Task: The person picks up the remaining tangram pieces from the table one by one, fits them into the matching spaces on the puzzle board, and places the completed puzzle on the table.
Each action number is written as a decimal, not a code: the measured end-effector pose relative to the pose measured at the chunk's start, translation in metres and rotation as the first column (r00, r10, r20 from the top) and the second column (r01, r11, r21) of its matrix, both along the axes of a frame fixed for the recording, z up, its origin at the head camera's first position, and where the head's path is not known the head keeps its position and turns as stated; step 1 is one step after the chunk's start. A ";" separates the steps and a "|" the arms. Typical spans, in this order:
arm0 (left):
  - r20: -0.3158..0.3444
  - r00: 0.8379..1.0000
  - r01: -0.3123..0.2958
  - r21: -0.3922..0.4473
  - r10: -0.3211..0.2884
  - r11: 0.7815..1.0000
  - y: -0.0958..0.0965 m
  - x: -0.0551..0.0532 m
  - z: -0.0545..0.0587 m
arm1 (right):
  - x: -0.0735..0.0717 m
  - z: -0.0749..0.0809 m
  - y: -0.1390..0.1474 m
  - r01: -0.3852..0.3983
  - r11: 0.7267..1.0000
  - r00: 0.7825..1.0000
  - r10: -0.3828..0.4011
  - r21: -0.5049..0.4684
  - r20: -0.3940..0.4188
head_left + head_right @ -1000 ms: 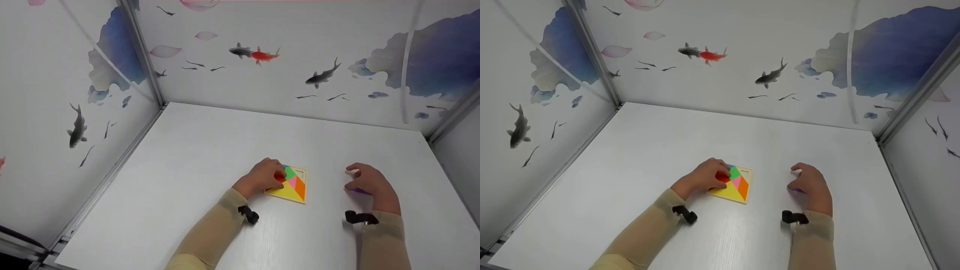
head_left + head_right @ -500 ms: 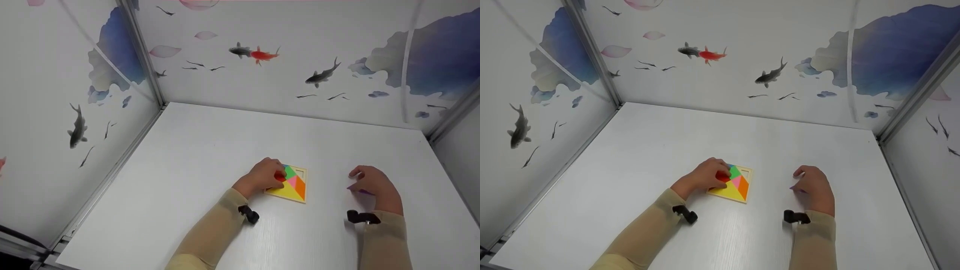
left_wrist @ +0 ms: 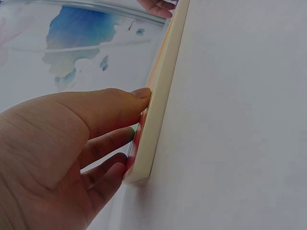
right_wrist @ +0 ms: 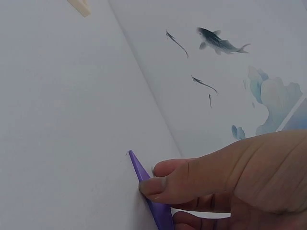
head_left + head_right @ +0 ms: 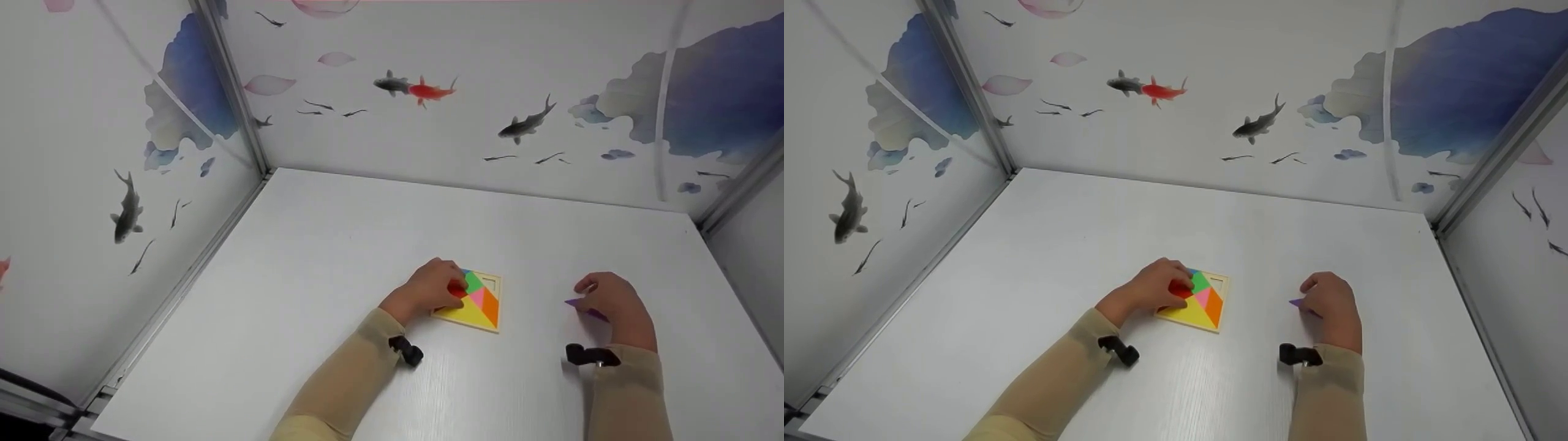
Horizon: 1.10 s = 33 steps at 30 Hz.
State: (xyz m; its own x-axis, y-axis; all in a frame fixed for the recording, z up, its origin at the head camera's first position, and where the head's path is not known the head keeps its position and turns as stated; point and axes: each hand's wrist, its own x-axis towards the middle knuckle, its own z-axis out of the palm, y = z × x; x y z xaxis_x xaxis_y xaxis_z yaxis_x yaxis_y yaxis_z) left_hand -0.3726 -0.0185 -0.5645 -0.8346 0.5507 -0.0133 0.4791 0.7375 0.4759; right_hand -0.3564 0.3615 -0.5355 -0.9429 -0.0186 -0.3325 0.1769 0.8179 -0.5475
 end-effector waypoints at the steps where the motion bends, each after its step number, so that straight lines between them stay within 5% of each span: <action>1: 0.000 1.000 0.000 0.000 0.000 1.000 0.000 0.000 0.000 | 0.000 0.000 0.000 0.015 1.000 1.000 -0.015 -0.013 0.008; 33: -0.012 1.000 -0.004 0.000 0.004 1.000 0.000 0.001 0.000 | -0.003 -0.002 0.002 -0.011 1.000 0.999 0.010 0.014 0.033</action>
